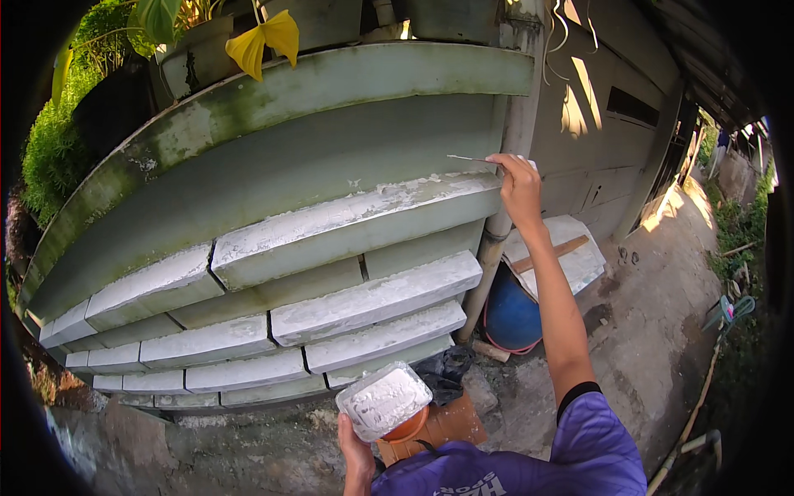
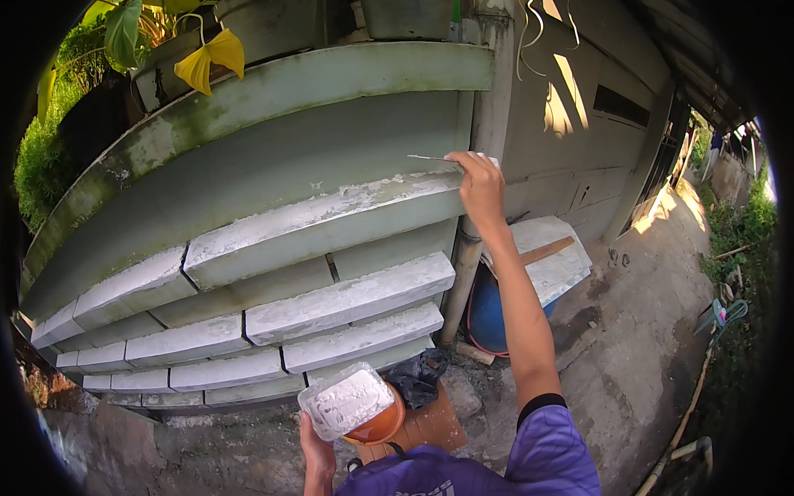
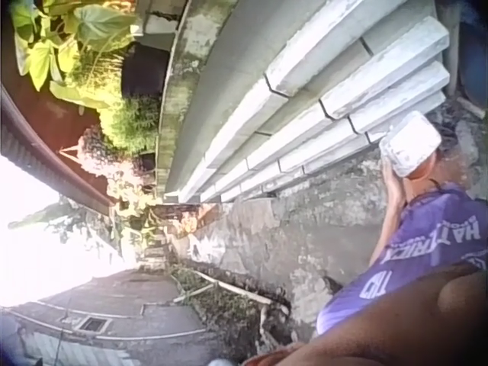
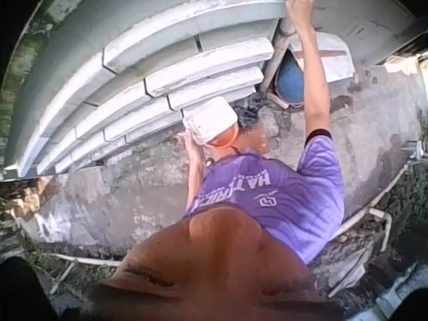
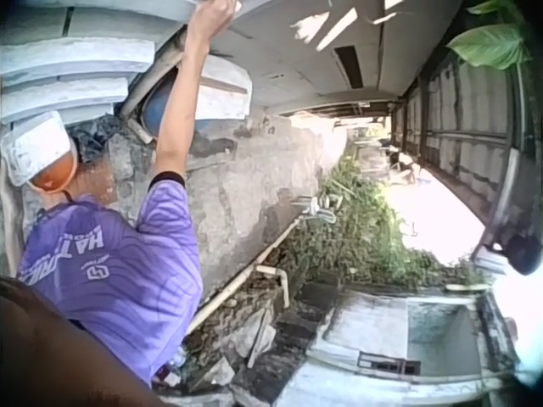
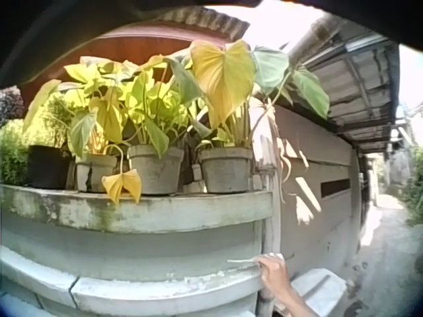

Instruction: Applying white putty or plaster to a wall using a hand-held scraper to fill cracks.

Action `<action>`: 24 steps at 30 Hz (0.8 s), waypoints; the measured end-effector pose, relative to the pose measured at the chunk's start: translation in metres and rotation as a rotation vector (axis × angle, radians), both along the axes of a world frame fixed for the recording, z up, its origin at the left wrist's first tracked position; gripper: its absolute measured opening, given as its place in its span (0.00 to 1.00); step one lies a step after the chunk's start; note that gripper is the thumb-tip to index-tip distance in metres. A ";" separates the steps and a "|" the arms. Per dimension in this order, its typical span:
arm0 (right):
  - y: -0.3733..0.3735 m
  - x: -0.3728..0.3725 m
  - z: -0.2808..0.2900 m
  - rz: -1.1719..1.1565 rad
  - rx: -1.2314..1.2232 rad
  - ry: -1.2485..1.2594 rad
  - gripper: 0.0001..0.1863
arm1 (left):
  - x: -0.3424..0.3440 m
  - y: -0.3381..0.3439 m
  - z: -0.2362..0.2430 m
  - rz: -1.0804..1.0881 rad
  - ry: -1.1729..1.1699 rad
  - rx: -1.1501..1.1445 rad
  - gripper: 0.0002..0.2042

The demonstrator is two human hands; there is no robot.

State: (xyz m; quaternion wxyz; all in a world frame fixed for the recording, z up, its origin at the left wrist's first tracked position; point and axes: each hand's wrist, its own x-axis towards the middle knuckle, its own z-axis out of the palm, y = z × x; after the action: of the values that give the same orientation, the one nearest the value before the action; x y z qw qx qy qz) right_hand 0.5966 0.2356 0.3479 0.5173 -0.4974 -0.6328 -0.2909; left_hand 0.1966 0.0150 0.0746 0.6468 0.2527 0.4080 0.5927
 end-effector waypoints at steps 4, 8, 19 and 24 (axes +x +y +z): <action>0.003 -0.001 -0.006 -0.043 0.035 -0.098 0.18 | 0.001 -0.001 0.003 -0.003 0.004 -0.007 0.29; 0.004 -0.007 -0.017 -0.053 0.015 -0.195 0.18 | 0.000 -0.002 0.008 -0.007 0.005 -0.003 0.29; 0.017 -0.011 -0.023 -0.208 0.034 -0.250 0.18 | -0.004 -0.002 0.004 -0.017 0.008 0.002 0.29; 0.018 -0.015 -0.025 -0.199 0.036 -0.242 0.20 | -0.003 -0.001 0.007 0.004 0.013 0.003 0.29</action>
State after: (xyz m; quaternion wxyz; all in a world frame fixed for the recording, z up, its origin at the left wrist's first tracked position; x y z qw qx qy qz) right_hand 0.5817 0.2532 0.3228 0.4147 -0.5098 -0.6326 -0.4098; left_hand 0.1934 0.0144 0.0816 0.6423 0.2569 0.4119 0.5932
